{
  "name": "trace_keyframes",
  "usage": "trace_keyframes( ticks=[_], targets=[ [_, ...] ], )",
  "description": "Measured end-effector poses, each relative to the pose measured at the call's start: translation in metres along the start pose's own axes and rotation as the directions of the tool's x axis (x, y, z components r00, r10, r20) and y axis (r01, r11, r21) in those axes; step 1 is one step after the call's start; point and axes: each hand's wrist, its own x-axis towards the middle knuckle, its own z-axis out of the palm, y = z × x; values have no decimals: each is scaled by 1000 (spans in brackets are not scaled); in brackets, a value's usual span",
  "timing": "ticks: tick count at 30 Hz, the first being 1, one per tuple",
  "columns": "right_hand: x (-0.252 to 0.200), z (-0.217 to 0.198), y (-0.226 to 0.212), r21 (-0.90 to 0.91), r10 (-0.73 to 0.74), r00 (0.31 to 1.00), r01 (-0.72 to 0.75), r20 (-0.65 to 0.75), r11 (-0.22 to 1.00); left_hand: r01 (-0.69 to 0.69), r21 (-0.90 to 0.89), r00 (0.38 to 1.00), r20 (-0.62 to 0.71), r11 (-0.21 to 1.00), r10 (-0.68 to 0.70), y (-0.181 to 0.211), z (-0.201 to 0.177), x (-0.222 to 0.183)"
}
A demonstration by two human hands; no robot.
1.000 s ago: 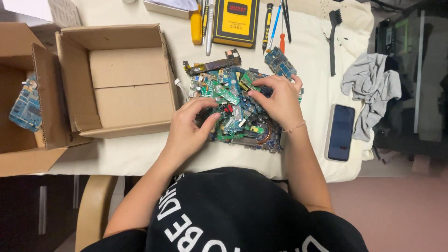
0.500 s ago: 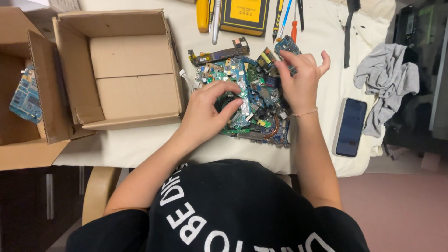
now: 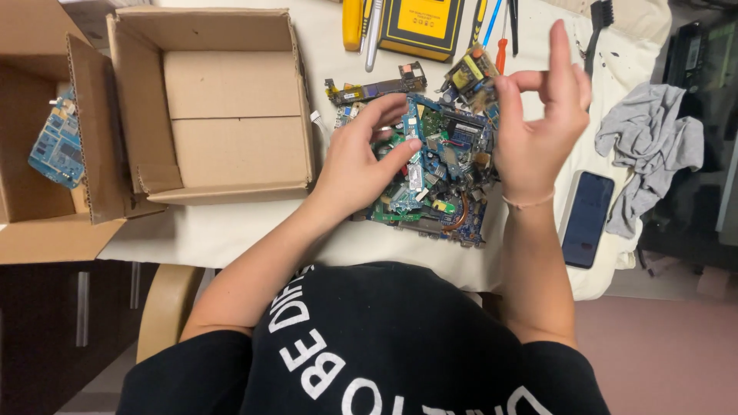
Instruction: Sorting and inspecting various electronic circuit boards and motherboards, placing them into cardboard boxes on a workbench.
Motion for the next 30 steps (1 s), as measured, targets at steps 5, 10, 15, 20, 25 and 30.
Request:
trace_keyframes(
  ticks=[5, 10, 15, 20, 25, 30],
  targets=[
    [-10, 7, -45, 768, 527, 849, -362, 38, 528, 125, -389, 992, 79, 913, -103, 23, 5, -17],
    [-29, 31, -71, 849, 614, 781, -397, 113, 349, 124, -445, 983, -65, 887, -170, 37, 5, -30],
    [-51, 51, -81, 758, 475, 877, -259, -76, 599, 36, -414, 965, -221, 909, -140, 24, -5, -36],
    [-71, 64, -75, 707, 269, 954, -97, -136, 701, -60, -228, 951, -308, 972, -13, 5, -32, -53],
    [-65, 68, -86, 783, 296, 934, -333, 199, 525, -120, -72, 914, -398, 990, 82, 21, -54, -63],
    [-60, 66, -96, 788, 404, 721, -615, 562, 1, -63, 298, 970, -207, 953, 129, 66, -116, -47]
  ],
)
